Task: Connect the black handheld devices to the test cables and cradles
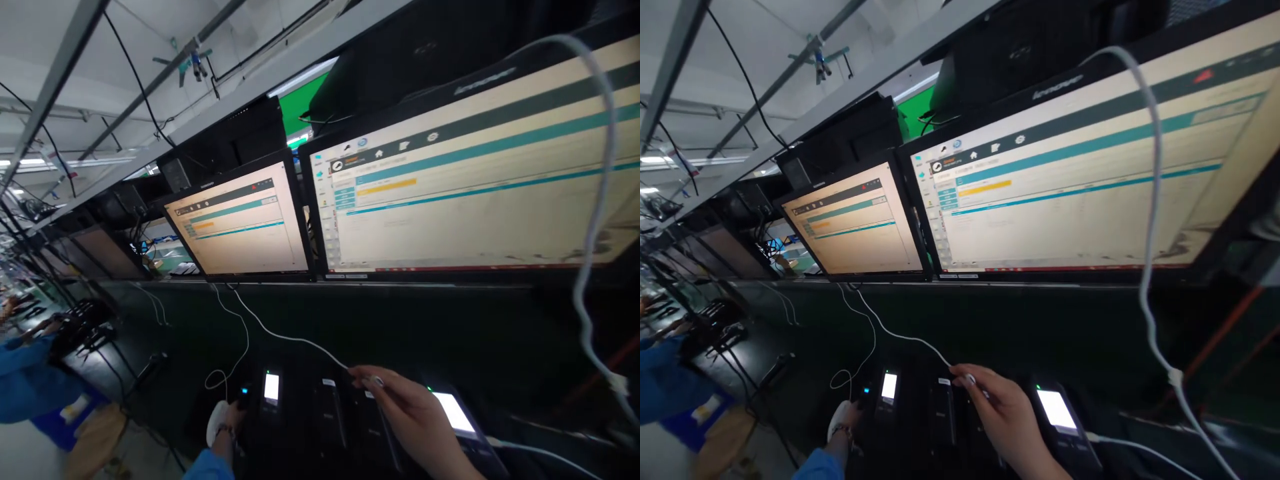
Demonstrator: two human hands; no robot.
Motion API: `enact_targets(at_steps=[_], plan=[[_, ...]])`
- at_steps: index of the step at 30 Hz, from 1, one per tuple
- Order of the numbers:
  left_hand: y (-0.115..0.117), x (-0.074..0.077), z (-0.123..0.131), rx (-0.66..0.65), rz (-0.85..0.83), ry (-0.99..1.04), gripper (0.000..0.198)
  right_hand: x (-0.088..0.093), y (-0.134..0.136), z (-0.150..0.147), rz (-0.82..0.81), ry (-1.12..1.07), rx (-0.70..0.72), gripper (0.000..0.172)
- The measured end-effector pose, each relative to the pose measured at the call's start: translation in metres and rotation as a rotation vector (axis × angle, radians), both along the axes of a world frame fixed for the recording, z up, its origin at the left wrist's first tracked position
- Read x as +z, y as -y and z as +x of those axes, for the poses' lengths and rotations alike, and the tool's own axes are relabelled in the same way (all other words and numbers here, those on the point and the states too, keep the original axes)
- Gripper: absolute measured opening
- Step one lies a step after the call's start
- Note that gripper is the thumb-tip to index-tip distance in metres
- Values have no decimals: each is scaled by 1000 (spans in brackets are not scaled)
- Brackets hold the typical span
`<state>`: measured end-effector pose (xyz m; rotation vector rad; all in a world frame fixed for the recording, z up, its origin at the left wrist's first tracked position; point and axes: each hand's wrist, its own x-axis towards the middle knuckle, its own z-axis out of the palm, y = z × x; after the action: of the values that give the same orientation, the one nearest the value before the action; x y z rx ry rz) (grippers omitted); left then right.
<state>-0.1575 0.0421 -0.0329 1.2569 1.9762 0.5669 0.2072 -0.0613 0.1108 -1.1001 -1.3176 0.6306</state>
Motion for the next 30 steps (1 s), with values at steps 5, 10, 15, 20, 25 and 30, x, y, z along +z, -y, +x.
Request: enact_targets(at_steps=[5,10,15,20,25,30], plan=[[-3,6,5,67,77,-94,17,-5,-4,5,-46,41,-86,23],[34,43,68,-112,368,-122,36,-5,-6,1,115,50,-197,16],[64,60,175,-694,214,-359,61,-7,-6,-8,139,52,-196,14],[51,55,208,-581,77,-362,105,-11,-1,-14,218,128,-94,15],[53,59,177,-206,93,295,73,-14,1,-7,401,204,-78,13],[88,80,157,121,61,898,36,-15,-1,-6,575,328,-111,20]])
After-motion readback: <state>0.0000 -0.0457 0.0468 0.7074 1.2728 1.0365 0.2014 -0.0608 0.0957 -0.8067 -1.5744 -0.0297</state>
